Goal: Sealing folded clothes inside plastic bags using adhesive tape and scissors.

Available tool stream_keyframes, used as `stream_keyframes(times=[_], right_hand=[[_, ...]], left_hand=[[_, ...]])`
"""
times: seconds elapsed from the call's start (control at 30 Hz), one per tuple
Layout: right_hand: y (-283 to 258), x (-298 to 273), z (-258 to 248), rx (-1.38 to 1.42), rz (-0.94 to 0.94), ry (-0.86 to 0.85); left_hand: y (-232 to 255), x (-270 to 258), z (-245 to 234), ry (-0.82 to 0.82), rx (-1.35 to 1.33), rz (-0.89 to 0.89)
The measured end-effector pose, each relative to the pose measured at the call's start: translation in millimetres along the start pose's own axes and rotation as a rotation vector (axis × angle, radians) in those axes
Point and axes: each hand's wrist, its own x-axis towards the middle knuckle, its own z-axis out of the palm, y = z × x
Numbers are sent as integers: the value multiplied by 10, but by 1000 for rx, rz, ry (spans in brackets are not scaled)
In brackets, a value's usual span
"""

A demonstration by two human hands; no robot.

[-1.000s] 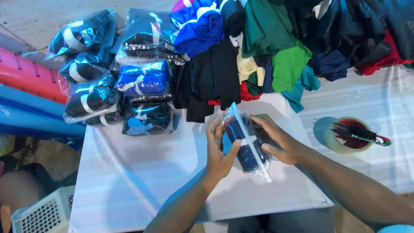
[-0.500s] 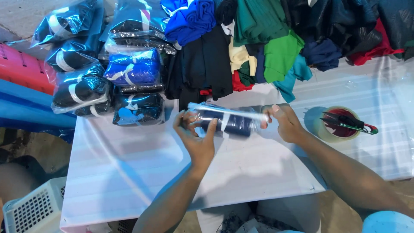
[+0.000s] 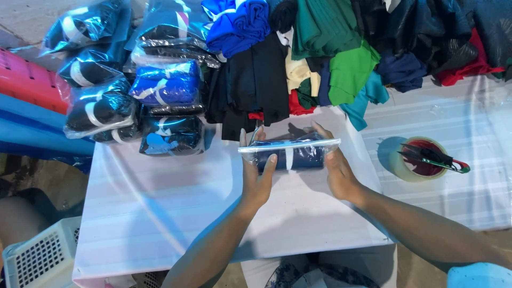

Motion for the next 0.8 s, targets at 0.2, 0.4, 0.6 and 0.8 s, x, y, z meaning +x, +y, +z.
stream_keyframes(times=[0.2,0.4,0.6,0.8], right_hand=[[76,23,-28,29,-33,-39],[113,65,-50,-27,-35,-102],[221,83,-86,14,11,-88],[338,123,-127,89,21,6]], left_hand=[[113,-54,39,-2,-7,90],[124,-52,23,-40,17,89],[155,-30,-1,-91,15,85],[226,-18,-85,-105,55,82]])
